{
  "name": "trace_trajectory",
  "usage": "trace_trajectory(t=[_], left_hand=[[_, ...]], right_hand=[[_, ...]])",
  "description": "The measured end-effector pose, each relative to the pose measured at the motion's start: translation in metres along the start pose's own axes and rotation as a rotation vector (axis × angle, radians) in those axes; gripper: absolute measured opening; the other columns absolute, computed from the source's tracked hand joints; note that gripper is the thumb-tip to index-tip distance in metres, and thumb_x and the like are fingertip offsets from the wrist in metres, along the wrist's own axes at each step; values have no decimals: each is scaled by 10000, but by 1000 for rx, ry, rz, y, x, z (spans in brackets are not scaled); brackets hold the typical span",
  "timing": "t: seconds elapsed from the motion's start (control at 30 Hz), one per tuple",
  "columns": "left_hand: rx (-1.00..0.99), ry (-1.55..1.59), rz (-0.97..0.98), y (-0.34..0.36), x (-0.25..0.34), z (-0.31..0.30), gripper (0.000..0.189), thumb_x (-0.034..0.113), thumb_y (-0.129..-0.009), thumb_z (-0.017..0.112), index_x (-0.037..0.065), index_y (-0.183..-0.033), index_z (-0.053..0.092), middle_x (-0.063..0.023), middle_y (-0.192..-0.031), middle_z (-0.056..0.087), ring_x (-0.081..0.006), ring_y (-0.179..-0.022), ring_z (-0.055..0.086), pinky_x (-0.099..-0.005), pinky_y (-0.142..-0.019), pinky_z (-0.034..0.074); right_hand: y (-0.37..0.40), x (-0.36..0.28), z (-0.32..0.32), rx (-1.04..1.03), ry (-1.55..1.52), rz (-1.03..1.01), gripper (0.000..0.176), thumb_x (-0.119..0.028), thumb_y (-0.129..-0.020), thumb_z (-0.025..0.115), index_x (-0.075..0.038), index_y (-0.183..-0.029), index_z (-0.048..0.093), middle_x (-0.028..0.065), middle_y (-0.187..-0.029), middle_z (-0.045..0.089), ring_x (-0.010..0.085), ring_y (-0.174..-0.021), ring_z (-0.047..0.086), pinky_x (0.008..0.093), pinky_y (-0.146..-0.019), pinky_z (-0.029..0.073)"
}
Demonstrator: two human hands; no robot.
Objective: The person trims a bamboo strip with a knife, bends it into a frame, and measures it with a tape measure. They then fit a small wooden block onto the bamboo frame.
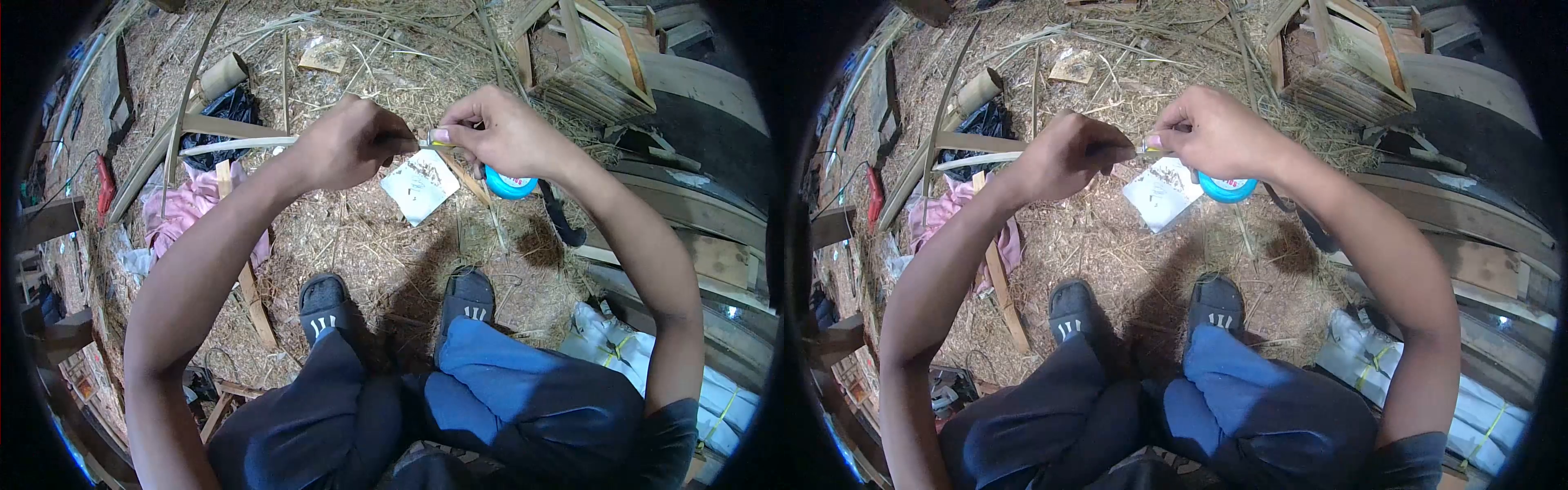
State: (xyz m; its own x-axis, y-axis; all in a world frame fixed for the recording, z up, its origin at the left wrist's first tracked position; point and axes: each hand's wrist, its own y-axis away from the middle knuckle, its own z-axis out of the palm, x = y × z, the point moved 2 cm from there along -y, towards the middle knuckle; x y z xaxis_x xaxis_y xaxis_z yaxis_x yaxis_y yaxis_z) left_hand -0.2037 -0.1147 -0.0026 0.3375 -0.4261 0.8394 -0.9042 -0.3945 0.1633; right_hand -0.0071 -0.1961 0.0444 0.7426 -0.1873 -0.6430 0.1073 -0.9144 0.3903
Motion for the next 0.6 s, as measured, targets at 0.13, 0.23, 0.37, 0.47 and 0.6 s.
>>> trace_trajectory(t=[0.13, 0.23, 0.37, 0.47, 0.6], left_hand=[[-49, -108, 8, 4, 10, -3, 273, -135, -880, 636, -87, -1140, 701, -177, -1006, 753, -176, -904, 728, -324, -780, 600], [43, 23, 100, 2, 1, 0, 275, -143, -877, 631, -85, -1136, 702, -177, -1018, 754, -189, -939, 737, -319, -800, 605], [6, -21, 35, 2, 3, 2, 251, -127, -899, 638, -87, -1140, 693, -179, -1029, 754, -196, -968, 738, -321, -840, 603], [79, 24, 95, 6, 5, -1, 219, -74, -920, 665, -80, -1136, 701, -171, -1023, 758, -190, -938, 738, -318, -828, 600], [72, -55, -91, 2, 3, -13, 178, 51, -955, 676, -41, -1093, 741, -136, -875, 757, -165, -777, 718, -317, -696, 567]], right_hand=[[1, 0, 3, -10, -26, -33, 264, -223, -1010, 660, 23, -964, 744, 38, -599, 609, 101, -526, 584, 302, -533, 480], [2, 1, 2, 5, -7, -42, 252, -220, -1007, 663, 15, -969, 748, 44, -609, 616, 103, -542, 590, 305, -541, 485], [2, 2, 0, -25, 44, -114, 271, -228, -1002, 675, 31, -955, 738, 39, -624, 620, 106, -556, 598, 292, -542, 489], [1, 1, -5, -81, -154, -42, 294, -248, -1011, 668, 27, -929, 733, 26, -636, 627, 99, -562, 602, 274, -542, 492], [-3, 11, -20, 19, -338, -83, 293, -270, -1020, 660, 8, -958, 727, 14, -664, 630, 103, -572, 626, 265, -544, 505]])
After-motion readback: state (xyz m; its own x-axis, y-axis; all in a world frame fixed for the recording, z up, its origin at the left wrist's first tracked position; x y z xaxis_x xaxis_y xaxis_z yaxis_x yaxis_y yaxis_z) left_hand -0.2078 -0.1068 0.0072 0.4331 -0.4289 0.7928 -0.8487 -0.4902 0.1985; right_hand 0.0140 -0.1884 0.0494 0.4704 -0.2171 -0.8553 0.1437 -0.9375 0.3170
